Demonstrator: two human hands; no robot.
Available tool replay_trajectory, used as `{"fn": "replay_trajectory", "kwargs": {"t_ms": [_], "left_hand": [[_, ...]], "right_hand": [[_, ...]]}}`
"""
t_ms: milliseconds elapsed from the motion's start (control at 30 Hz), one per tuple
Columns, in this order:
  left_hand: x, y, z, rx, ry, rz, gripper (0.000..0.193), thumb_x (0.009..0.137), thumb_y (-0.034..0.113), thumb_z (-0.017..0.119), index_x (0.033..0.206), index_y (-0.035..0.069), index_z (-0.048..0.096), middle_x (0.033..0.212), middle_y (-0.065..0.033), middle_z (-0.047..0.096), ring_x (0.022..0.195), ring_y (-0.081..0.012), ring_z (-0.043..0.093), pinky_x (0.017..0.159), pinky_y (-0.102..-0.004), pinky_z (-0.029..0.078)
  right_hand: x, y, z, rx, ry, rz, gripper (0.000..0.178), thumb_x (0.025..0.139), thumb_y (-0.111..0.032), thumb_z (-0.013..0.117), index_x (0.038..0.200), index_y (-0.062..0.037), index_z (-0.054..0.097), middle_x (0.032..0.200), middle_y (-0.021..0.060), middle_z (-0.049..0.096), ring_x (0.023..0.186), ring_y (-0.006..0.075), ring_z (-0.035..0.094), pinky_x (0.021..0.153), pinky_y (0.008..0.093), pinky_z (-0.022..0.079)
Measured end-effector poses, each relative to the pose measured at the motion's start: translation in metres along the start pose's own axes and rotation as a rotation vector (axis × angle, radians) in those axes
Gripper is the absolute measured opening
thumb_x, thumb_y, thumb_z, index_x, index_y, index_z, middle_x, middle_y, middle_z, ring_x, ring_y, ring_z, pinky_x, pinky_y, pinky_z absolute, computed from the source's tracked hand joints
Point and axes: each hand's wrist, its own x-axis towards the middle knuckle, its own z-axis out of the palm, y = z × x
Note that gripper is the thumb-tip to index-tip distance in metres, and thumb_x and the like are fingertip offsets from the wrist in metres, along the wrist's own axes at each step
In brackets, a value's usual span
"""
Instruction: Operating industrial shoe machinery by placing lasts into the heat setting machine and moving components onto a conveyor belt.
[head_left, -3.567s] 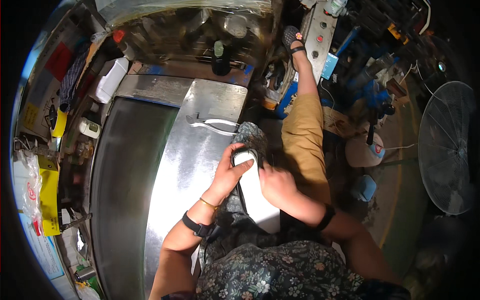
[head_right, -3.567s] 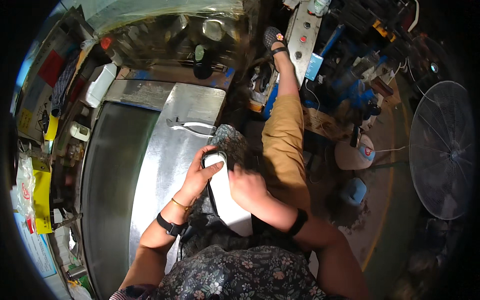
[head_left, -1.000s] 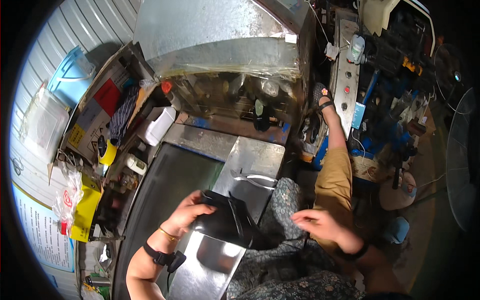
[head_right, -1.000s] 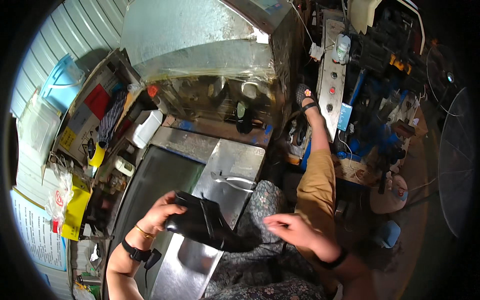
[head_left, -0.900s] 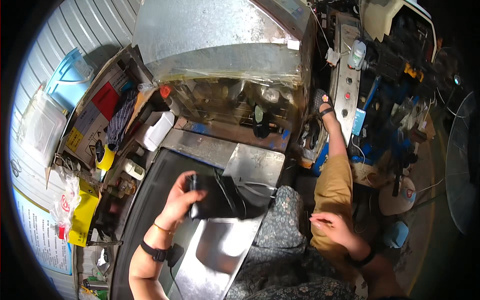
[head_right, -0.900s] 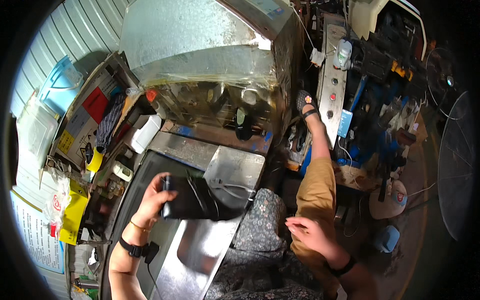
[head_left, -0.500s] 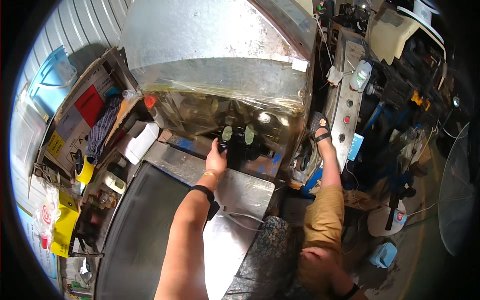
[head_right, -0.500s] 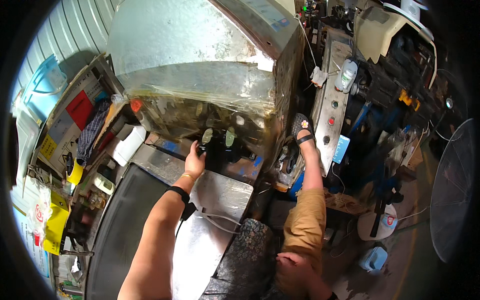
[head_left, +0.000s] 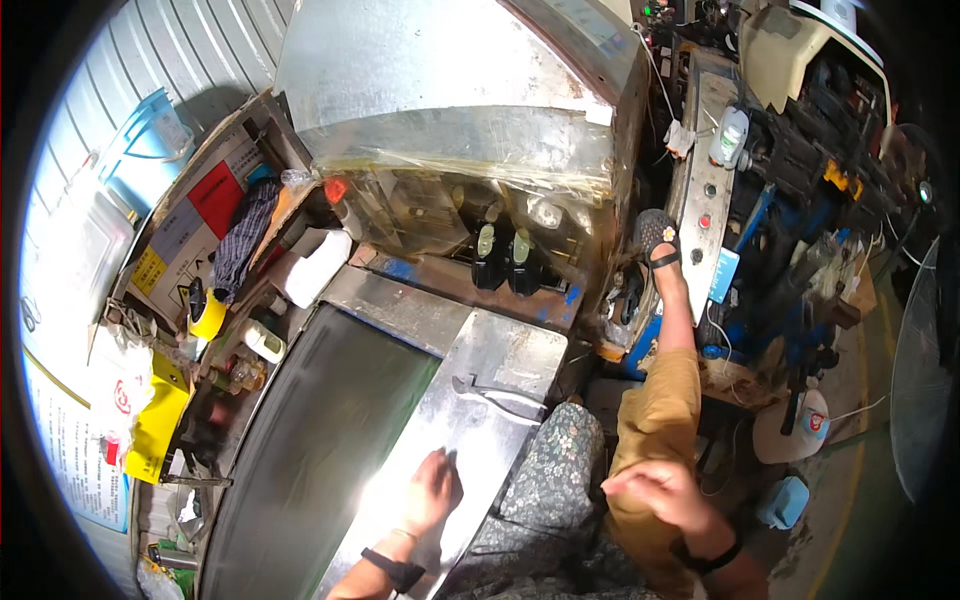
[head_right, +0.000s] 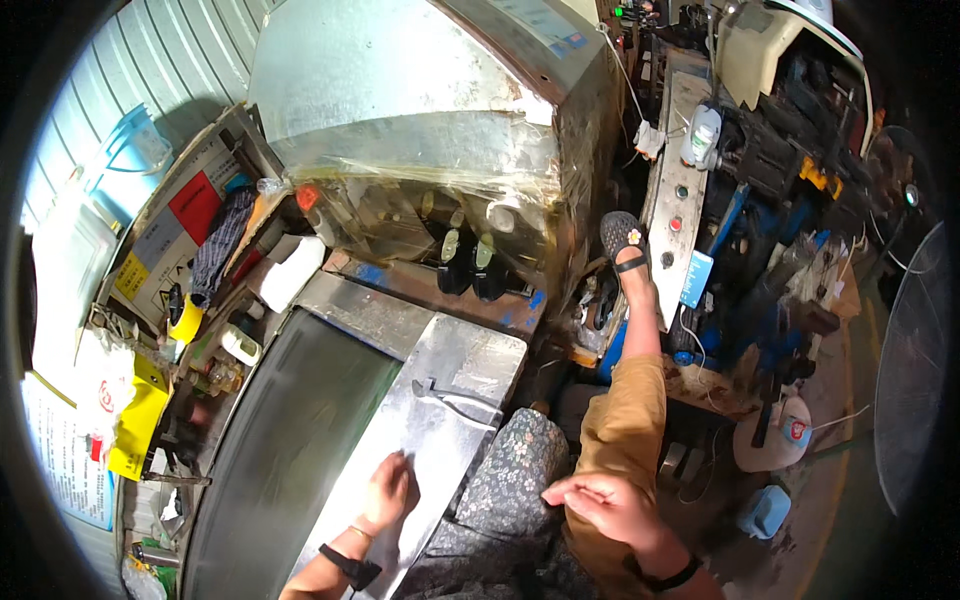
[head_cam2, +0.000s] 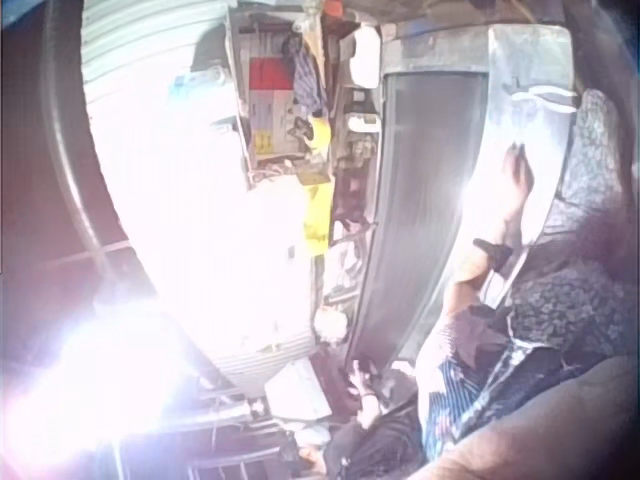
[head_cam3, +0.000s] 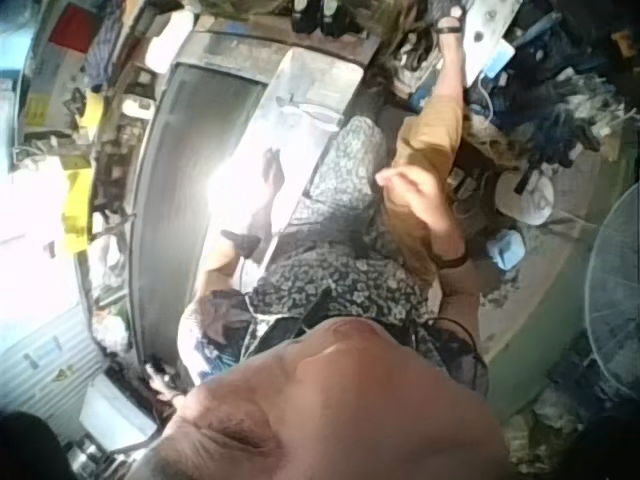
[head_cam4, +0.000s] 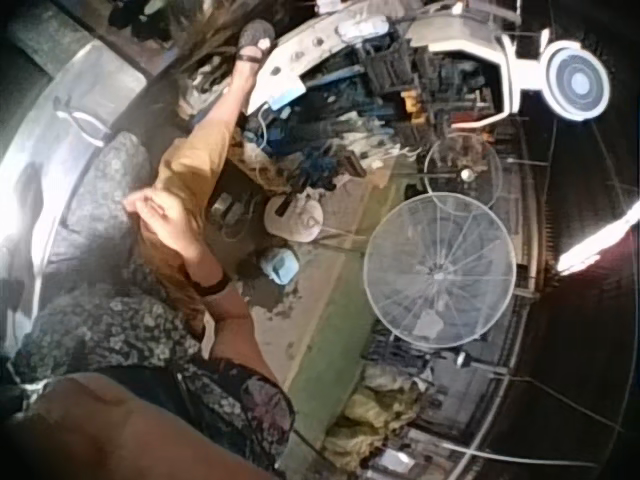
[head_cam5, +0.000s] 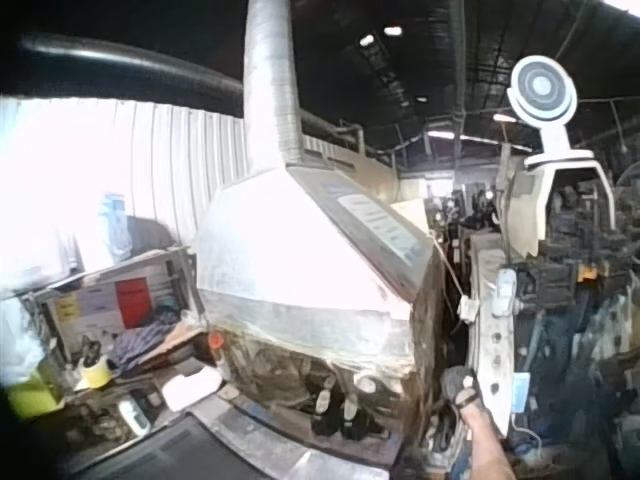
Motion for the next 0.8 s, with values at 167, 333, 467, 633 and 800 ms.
{"fn": "replay_trajectory", "kwargs": {"t_ms": [167, 333, 467, 633, 800], "left_hand": [[-0.044, -0.001, 0.016, 0.288, -0.001, 0.136, 0.034, 0.085, 0.008, 0.055, 0.117, -0.001, 0.059, 0.125, -0.027, 0.054, 0.119, -0.0454, 0.049, 0.103, -0.0504, 0.039], [-0.053, -0.007, 0.006, 0.376, 0.059, 0.133, 0.037, 0.085, 0.012, 0.053, 0.12, 0.0, 0.058, 0.126, -0.0258, 0.054, 0.118, -0.0443, 0.05, 0.102, -0.0497, 0.039], [-0.047, -0.001, 0.021, 0.341, 0.058, 0.155, 0.038, 0.085, 0.014, 0.052, 0.12, 0.002, 0.058, 0.127, -0.0254, 0.053, 0.119, -0.0436, 0.049, 0.104, -0.0493, 0.038], [-0.05, -0.004, 0.018, 0.346, 0.072, 0.144, 0.038, 0.087, 0.015, 0.051, 0.121, 0.002, 0.058, 0.127, -0.0247, 0.054, 0.12, -0.0431, 0.049, 0.105, -0.0484, 0.036], [-0.055, -0.007, 0.016, 0.307, 0.125, 0.142, 0.035, 0.087, 0.014, 0.052, 0.118, 0.001, 0.06, 0.126, -0.0244, 0.055, 0.12, -0.0429, 0.05, 0.104, -0.0487, 0.038]], "right_hand": [[0.008, -0.152, 0.057, -0.002, -0.161, -0.683, 0.023, 0.096, -0.01, 0.049, 0.109, 0.0051, 0.062, 0.11, 0.0185, 0.065, 0.1, 0.0248, 0.064, 0.089, 0.0322, 0.05], [-0.03, -0.19, 0.097, 0.095, -0.1, -0.689, 0.016, 0.094, -0.01, 0.051, 0.101, 0.0014, 0.06, 0.103, 0.0148, 0.062, 0.096, 0.022, 0.061, 0.084, 0.0306, 0.048], [-0.056, -0.224, 0.125, 0.092, -0.003, -0.672, 0.011, 0.093, -0.011, 0.053, 0.095, -0.0015, 0.058, 0.098, 0.0119, 0.06, 0.092, 0.0198, 0.059, 0.08, 0.0294, 0.047], [-0.083, -0.252, 0.161, 0.125, 0.079, -0.66, 0.007, 0.091, -0.011, 0.055, 0.087, -0.0053, 0.056, 0.091, 0.0082, 0.058, 0.087, 0.0171, 0.057, 0.075, 0.0278, 0.045], [-0.105, -0.276, 0.189, 0.131, 0.137, -0.655, 0.01, 0.089, -0.012, 0.058, 0.079, -0.009, 0.054, 0.085, 0.0046, 0.055, 0.082, 0.0143, 0.054, 0.07, 0.0262, 0.044]]}}
